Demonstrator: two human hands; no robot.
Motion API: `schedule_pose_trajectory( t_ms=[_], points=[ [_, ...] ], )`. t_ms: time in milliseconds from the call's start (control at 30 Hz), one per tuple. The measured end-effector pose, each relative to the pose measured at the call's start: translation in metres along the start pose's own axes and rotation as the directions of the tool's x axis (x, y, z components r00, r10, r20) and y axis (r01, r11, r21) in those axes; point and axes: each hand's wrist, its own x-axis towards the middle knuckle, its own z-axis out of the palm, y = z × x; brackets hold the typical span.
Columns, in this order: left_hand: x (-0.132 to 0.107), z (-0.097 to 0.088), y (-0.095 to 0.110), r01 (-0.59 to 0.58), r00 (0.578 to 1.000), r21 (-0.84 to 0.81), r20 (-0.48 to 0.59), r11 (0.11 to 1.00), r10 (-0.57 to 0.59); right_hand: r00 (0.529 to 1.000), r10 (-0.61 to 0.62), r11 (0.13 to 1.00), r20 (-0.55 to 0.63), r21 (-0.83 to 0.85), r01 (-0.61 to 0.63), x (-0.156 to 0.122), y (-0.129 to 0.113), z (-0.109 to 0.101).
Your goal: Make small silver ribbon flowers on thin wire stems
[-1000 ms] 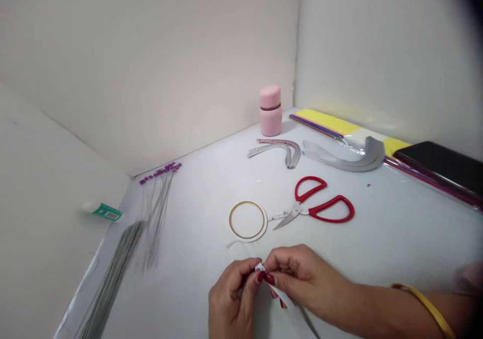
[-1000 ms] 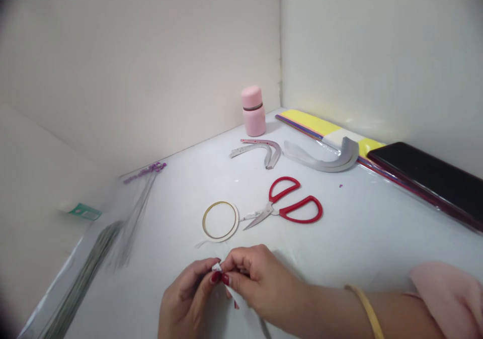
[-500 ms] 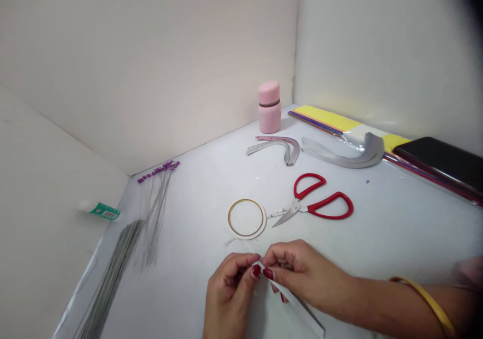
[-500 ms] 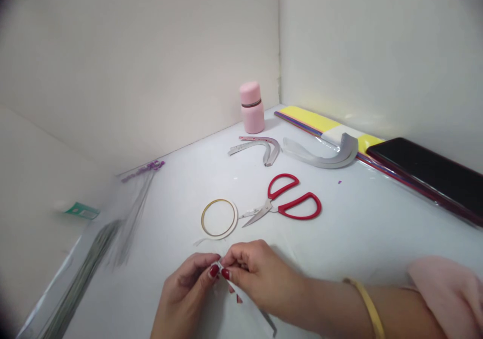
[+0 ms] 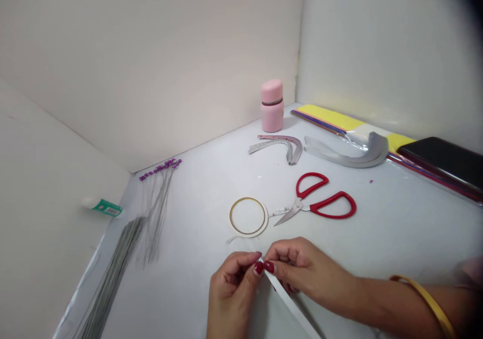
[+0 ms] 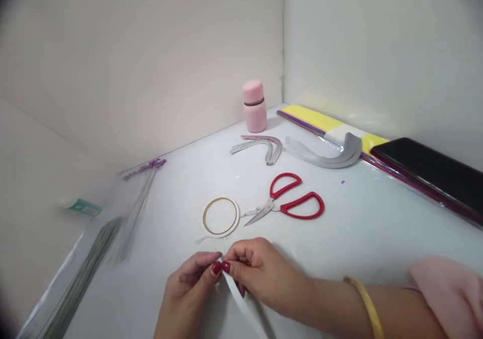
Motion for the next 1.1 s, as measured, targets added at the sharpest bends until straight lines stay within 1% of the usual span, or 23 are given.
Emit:
schedule_pose_trajectory(
  t_ms=[67,167,233,300,367,467,533,600,700,833,900,933,967,1000,1067,1100],
  points=[
    [-0.001,0.001,0.001,-0.019,1.000,0.014,0.008,1.000,0.019,1.000,-0.007,0.999,0.003,0.050,0.007,0.000,-0.002,0.000],
    [-0.003,0.002,0.002,0.038,0.998,-0.063,-0.055,0.997,-0.042,1.000,0.003,0.994,0.004,0.113,-0.004,0.000,-0.005,0.001],
    [-0.003,0.003,0.002,0.061,0.996,-0.087,-0.062,0.994,-0.067,1.000,0.010,0.996,-0.008,0.088,-0.009,-0.001,-0.005,0.002],
    [-0.004,0.004,0.002,0.052,0.998,-0.047,-0.042,0.998,-0.054,1.000,0.010,0.998,-0.009,0.062,-0.009,-0.002,-0.005,0.002],
    [-0.004,0.004,0.002,0.055,0.997,-0.027,-0.052,0.998,-0.056,1.000,-0.001,0.998,0.004,0.066,0.001,-0.002,-0.003,0.001],
    [-0.004,0.004,0.002,0.074,0.995,-0.040,-0.059,0.996,-0.076,1.000,-0.024,0.997,-0.007,0.069,0.025,-0.002,-0.002,0.002],
    [-0.005,0.005,0.000,0.036,0.999,-0.016,-0.038,0.999,-0.036,0.999,-0.031,0.996,-0.013,0.080,0.032,-0.002,-0.001,0.003],
    [-0.004,0.005,-0.003,-0.013,1.000,-0.007,-0.015,1.000,0.013,1.000,-0.016,0.990,0.006,0.138,0.015,-0.001,0.000,0.004],
    [-0.003,0.005,-0.010,-0.026,0.999,-0.034,-0.023,0.999,0.026,0.999,0.021,0.976,0.042,0.214,-0.029,0.000,0.000,0.005],
    [-0.002,0.003,-0.015,-0.043,0.997,0.076,-0.067,0.996,0.048,0.999,0.050,0.986,0.018,0.156,-0.052,0.001,0.001,0.005],
    [-0.003,0.002,-0.013,-0.093,0.992,0.153,-0.069,0.984,0.104,0.999,0.047,0.991,-0.001,0.128,-0.046,0.000,0.002,0.005],
    [-0.004,0.002,-0.011,-0.147,0.984,0.209,-0.067,0.967,0.164,0.999,0.040,0.991,-0.005,0.127,-0.039,0.000,0.002,0.005],
    [-0.005,0.002,-0.009,-0.222,0.967,0.279,-0.058,0.934,0.247,0.999,0.034,0.991,-0.007,0.132,-0.032,0.000,0.003,0.005],
    [-0.006,0.002,-0.006,-0.307,0.938,0.358,-0.042,0.882,0.343,1.000,0.031,0.990,-0.007,0.139,-0.029,0.000,0.003,0.005],
    [-0.008,0.002,-0.003,-0.465,0.847,0.503,0.013,0.729,0.531,0.999,0.032,0.987,-0.003,0.159,-0.032,-0.001,0.003,0.006],
    [-0.008,0.001,-0.002,-0.522,0.797,0.555,0.047,0.648,0.602,0.999,0.035,0.986,-0.002,0.166,-0.035,-0.001,0.003,0.006]
  ],
)
